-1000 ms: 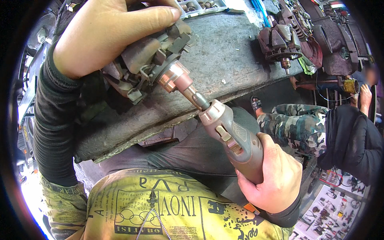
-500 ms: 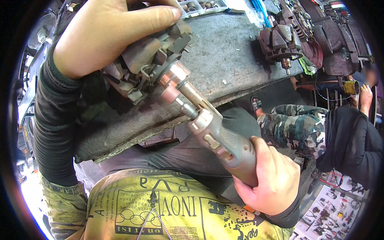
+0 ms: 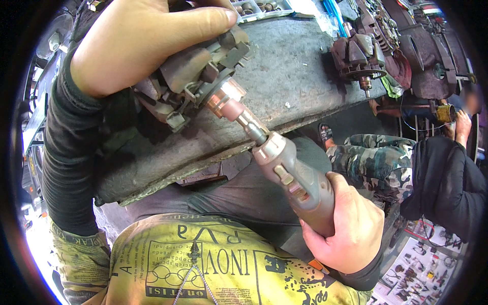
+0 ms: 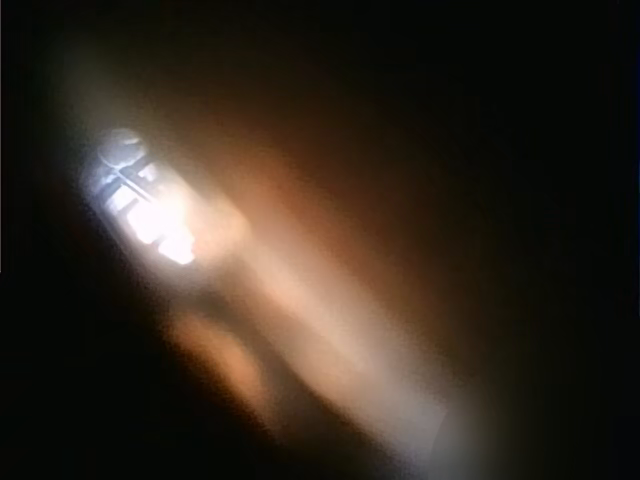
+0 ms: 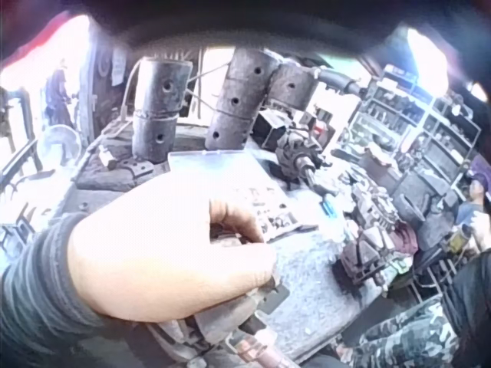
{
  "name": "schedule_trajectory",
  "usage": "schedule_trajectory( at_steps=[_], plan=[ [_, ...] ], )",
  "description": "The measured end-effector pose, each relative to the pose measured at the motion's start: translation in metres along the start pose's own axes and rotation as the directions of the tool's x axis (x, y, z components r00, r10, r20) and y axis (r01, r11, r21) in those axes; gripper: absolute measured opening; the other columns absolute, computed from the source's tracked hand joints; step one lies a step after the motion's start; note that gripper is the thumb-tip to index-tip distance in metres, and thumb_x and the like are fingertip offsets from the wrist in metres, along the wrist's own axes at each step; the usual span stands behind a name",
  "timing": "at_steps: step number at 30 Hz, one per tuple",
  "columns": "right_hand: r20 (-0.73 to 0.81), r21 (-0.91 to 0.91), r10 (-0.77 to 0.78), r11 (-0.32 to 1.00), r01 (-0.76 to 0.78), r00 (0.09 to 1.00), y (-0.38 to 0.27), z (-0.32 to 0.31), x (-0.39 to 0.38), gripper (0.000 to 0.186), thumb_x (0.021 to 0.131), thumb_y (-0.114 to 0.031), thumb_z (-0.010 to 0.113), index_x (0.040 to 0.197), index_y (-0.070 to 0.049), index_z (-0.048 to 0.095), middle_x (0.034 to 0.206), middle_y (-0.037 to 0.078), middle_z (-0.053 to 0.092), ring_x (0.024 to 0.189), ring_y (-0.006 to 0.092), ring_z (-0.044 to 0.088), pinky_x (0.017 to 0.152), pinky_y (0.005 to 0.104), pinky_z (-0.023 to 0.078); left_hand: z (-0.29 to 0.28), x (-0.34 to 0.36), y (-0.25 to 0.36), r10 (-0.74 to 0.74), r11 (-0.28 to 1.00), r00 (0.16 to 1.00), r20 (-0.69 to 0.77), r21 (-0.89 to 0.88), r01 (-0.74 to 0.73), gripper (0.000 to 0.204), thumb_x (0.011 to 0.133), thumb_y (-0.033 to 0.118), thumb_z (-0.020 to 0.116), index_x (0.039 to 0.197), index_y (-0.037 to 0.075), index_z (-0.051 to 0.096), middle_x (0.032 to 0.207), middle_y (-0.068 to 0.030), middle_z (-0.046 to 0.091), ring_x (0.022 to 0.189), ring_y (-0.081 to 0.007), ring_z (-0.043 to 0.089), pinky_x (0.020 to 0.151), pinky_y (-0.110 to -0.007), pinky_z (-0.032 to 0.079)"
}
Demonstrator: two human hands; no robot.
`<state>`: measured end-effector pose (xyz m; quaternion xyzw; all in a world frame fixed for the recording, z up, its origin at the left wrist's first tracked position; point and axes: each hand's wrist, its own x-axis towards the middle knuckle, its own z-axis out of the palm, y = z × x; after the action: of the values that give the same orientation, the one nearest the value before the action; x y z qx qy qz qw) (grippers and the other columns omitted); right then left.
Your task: The person uses a rotary tool with a grinding attachment to smooth the surface of a small metal part held in a bench vise. They repeatedly reposition the part and adjust the tool angle to grind different areas. Another person works nearby on separate components.
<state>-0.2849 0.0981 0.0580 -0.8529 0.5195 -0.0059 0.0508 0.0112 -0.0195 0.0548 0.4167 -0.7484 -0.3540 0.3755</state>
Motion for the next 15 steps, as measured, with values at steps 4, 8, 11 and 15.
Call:
schedule_trajectory(
  at_steps=[4,8,11,15],
  plan=[
    [-0.008,-0.055,-0.093,0.994,0.093,0.996,0.0,0.001,0.002,0.072,0.06,-0.012,0.085,0.124,0.007,0.059,0.089,0.019,0.069,0.071,0.0345,0.069,0.065,0.0411,0.056,0.003,-0.006,-0.009,-0.023,0.988,0.997,-0.07,0.152,0.033,0.03,0.085,0.026,0.067,0.092,-0.001,0.077,0.074,-0.0106,0.073,0.066,-0.0159,0.068,0.067,-0.03,0.054],
    [-0.032,0.015,0.001,1.0,-0.001,0.999,0.001,-0.001,0.001,0.077,0.06,-0.009,0.083,0.131,0.006,0.056,0.103,0.024,0.071,0.088,0.0426,0.072,0.08,0.044,0.056,-0.006,-0.003,-0.021,0.134,0.99,0.991,-0.023,0.054,-0.132,0.03,0.086,0.027,0.067,0.09,0.0,0.077,0.074,-0.0108,0.073,0.066,-0.0177,0.068,0.066,-0.031,0.054],
    [0.016,0.012,0.006,1.0,-0.007,1.0,0.0,-0.004,0.0,0.077,0.06,-0.009,0.083,0.131,0.006,0.056,0.103,0.024,0.071,0.088,0.0429,0.072,0.081,0.044,0.056,-0.002,-0.003,-0.022,0.231,0.967,0.971,-0.059,0.122,-0.222,0.029,0.086,0.027,0.067,0.089,0.0,0.077,0.073,-0.011,0.073,0.065,-0.0184,0.067,0.065,-0.031,0.054],
    [0.028,-0.002,0.0,1.0,0.001,1.0,0.0,-0.005,0.001,0.076,0.06,-0.008,0.083,0.13,0.006,0.057,0.102,0.023,0.071,0.087,0.043,0.071,0.08,0.0439,0.056,0.006,-0.006,-0.014,0.236,0.936,0.963,-0.129,0.295,-0.19,0.03,0.087,0.028,0.068,0.088,0.0,0.076,0.071,-0.0118,0.071,0.065,-0.019,0.067,0.065,-0.032,0.054]
  ],
)
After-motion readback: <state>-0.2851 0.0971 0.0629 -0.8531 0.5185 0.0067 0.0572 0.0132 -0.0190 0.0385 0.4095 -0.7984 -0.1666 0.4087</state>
